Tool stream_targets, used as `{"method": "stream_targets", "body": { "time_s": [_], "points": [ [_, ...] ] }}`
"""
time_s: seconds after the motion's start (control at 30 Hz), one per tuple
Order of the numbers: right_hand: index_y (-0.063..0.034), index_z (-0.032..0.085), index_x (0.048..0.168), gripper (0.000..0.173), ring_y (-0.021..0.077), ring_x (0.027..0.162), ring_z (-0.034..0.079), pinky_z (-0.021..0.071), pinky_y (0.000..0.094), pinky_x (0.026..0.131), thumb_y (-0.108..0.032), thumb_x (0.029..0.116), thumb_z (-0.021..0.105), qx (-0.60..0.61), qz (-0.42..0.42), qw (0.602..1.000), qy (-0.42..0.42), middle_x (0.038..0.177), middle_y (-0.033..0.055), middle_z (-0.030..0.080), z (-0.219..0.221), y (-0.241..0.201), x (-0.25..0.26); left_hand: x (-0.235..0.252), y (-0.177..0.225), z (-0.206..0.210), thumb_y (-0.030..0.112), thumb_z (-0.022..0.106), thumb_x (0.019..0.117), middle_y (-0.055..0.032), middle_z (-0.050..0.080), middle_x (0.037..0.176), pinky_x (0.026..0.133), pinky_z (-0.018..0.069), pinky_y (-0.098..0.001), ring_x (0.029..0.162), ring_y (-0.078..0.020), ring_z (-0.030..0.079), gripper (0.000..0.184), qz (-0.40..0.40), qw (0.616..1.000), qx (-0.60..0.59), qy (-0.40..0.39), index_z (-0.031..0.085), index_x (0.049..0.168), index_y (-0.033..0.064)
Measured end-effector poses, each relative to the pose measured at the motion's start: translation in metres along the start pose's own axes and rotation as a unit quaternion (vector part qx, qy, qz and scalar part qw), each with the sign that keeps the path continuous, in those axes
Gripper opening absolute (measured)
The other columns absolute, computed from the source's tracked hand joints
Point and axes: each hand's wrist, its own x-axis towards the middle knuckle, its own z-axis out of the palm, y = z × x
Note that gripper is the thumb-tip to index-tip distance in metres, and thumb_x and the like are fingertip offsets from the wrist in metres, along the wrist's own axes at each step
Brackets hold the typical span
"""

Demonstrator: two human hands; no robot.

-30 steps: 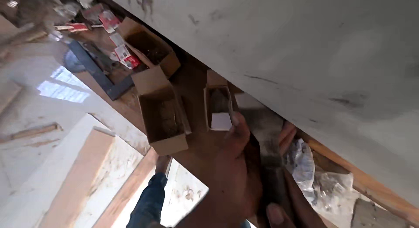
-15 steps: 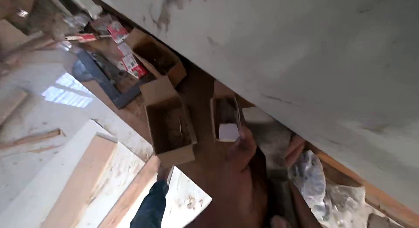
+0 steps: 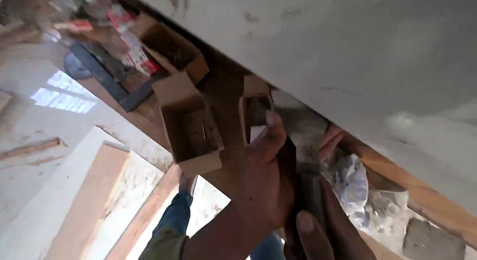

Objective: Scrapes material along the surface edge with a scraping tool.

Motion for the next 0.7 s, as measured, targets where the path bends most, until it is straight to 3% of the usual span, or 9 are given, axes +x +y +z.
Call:
{"method": "stream_targets", "body": {
  "time_s": [0.07,0.2,0.3,0.33,0.4,0.43,0.5,0.6,0.7],
  "points": [
    [0.0108,0.041,0.148,0.058,0.0018,0.061,0.059,0.0557,0.0225,0.05,-0.026,0.1056,0.057,0.008,0.006,1.0,-0.008,0.091,0.0013,0.069,-0.003,0.0,-0.002,0.001,-0.003,-0.002,0.046,0.025,0.1113,-0.0112,0.059,0.142,0.11,0.0502,-0.0472,0.132,-0.0272,0.058,0.053,-0.001,0.999,-0.023,-0.039,0.044,0.15,0.0147],
    [0.0111,0.043,0.147,0.055,0.0044,0.059,0.061,0.0564,0.0243,0.049,-0.021,0.1049,0.057,0.0,0.01,1.0,0.006,0.09,0.003,0.07,0.005,-0.007,0.003,0.002,0.012,0.008,0.045,0.038,0.1089,-0.0099,0.067,0.129,0.105,0.0547,-0.0444,0.122,-0.0248,0.065,0.045,-0.029,0.998,-0.04,-0.033,0.054,0.138,0.0146],
    [0.0126,0.04,0.148,0.058,0.0015,0.06,0.059,0.0556,0.0225,0.05,-0.023,0.1054,0.057,0.006,0.005,1.0,-0.004,0.092,0.0018,0.069,0.003,-0.004,0.002,0.003,0.007,0.001,0.046,0.026,0.1114,-0.012,0.059,0.142,0.112,0.0484,-0.0454,0.133,-0.0259,0.057,0.055,-0.009,0.998,-0.042,-0.046,0.045,0.149,0.0112],
    [0.0134,0.04,0.147,0.058,0.0006,0.06,0.059,0.0555,0.0219,0.05,-0.023,0.1054,0.057,0.01,0.005,1.0,-0.005,0.094,0.0017,0.07,0.003,-0.005,0.0,0.0,0.008,0.002,0.045,0.027,0.1113,-0.0114,0.063,0.138,0.109,0.0509,-0.0443,0.13,-0.025,0.06,0.053,-0.014,0.999,-0.044,-0.027,0.049,0.146,0.0111],
    [0.0137,0.042,0.146,0.055,0.002,0.06,0.06,0.0556,0.0229,0.05,-0.019,0.105,0.057,0.012,-0.017,1.0,-0.007,0.094,0.0034,0.07,0.011,-0.004,0.014,0.009,0.021,0.011,0.042,0.032,0.1108,-0.0064,0.07,0.115,0.091,0.0601,-0.0383,0.108,-0.0192,0.07,0.043,-0.006,0.999,0.0,0.039,0.059,0.13,0.0137],
    [0.0108,0.046,0.145,0.053,0.003,0.057,0.06,0.0558,0.023,0.047,-0.022,0.1048,0.058,-0.001,-0.001,1.0,0.003,0.089,0.0026,0.07,0.013,-0.008,0.01,0.004,0.023,0.009,0.045,0.037,0.109,-0.0044,0.071,0.116,0.094,0.0597,-0.0375,0.109,-0.0178,0.07,0.041,-0.022,0.999,-0.018,0.015,0.058,0.13,0.0168],
    [0.0125,0.041,0.147,0.057,0.0019,0.06,0.059,0.0553,0.0226,0.049,-0.023,0.1051,0.057,-0.007,-0.013,1.0,-0.015,0.092,0.0023,0.07,0.011,-0.005,0.019,0.014,0.024,0.006,0.047,0.043,0.1072,-0.0108,0.067,0.128,0.105,0.0542,-0.0454,0.12,-0.0262,0.067,0.046,-0.026,0.995,-0.084,-0.044,0.054,0.138,0.0149],
    [0.0131,0.039,0.147,0.058,0.0002,0.063,0.061,0.0564,0.0223,0.052,-0.023,0.1054,0.057,0.01,-0.002,1.0,-0.028,0.096,-0.0003,0.07,0.016,-0.008,0.019,0.013,0.027,0.004,0.043,0.035,0.1102,-0.01,0.069,0.119,0.097,0.0581,-0.0439,0.113,-0.0237,0.068,0.044,-0.013,0.999,-0.025,0.042,0.058,0.132,0.0122],
    [0.0104,0.041,0.148,0.057,0.0005,0.06,0.059,0.0543,0.0211,0.049,-0.023,0.105,0.057,0.007,0.01,1.0,-0.011,0.092,-0.0013,0.069,0.019,-0.007,0.018,0.016,0.024,-0.007,0.044,0.031,0.1111,-0.0124,0.062,0.136,0.104,0.0546,-0.0477,0.126,-0.0278,0.062,0.05,-0.015,0.999,-0.038,0.022,0.047,0.147,0.0129]
  ]
}}
